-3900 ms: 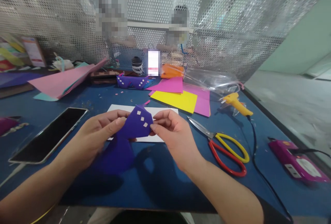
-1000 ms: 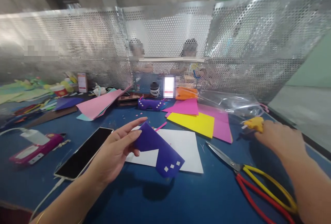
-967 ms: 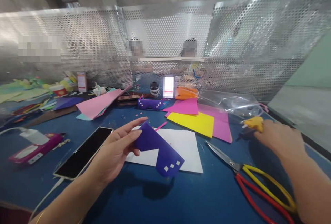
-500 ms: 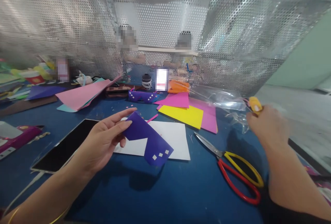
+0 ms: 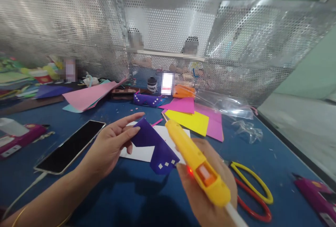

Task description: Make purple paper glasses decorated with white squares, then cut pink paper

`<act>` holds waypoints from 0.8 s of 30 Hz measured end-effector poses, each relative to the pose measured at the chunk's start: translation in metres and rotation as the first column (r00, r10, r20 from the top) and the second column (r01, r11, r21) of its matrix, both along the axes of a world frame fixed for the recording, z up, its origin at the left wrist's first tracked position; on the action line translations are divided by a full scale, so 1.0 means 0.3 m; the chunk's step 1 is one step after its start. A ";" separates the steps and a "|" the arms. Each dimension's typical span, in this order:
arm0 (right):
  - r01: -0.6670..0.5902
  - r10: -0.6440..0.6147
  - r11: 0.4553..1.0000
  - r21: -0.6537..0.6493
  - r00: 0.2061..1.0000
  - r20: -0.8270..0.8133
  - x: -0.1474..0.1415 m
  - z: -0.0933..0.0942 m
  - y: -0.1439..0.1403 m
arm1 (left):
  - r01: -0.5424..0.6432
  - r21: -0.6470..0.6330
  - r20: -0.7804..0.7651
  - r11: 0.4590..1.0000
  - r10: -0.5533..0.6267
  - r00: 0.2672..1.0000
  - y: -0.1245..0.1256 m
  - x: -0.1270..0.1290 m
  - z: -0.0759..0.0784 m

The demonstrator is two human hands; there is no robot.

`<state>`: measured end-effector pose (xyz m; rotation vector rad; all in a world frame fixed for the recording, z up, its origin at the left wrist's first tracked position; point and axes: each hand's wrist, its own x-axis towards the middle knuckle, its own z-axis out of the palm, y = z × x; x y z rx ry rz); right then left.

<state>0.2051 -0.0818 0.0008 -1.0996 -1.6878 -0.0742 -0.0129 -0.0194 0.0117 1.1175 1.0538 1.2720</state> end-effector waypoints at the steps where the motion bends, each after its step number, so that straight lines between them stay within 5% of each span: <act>1: -0.029 0.029 1.000 -0.007 0.999 0.033 -0.016 -0.002 -0.005 | 0.007 0.000 0.001 1.000 -0.007 1.000 -0.002 0.001 0.001; 9: -0.090 0.094 0.995 -0.031 0.985 0.148 -0.076 -0.017 0.007 | 0.088 -0.025 0.036 0.996 -0.087 0.996 -0.020 0.008 0.012; 24: -0.058 0.093 0.981 -0.185 0.978 0.188 -0.073 -0.043 -0.001 | 0.068 -0.016 -0.009 0.998 -0.069 0.998 -0.028 0.016 0.009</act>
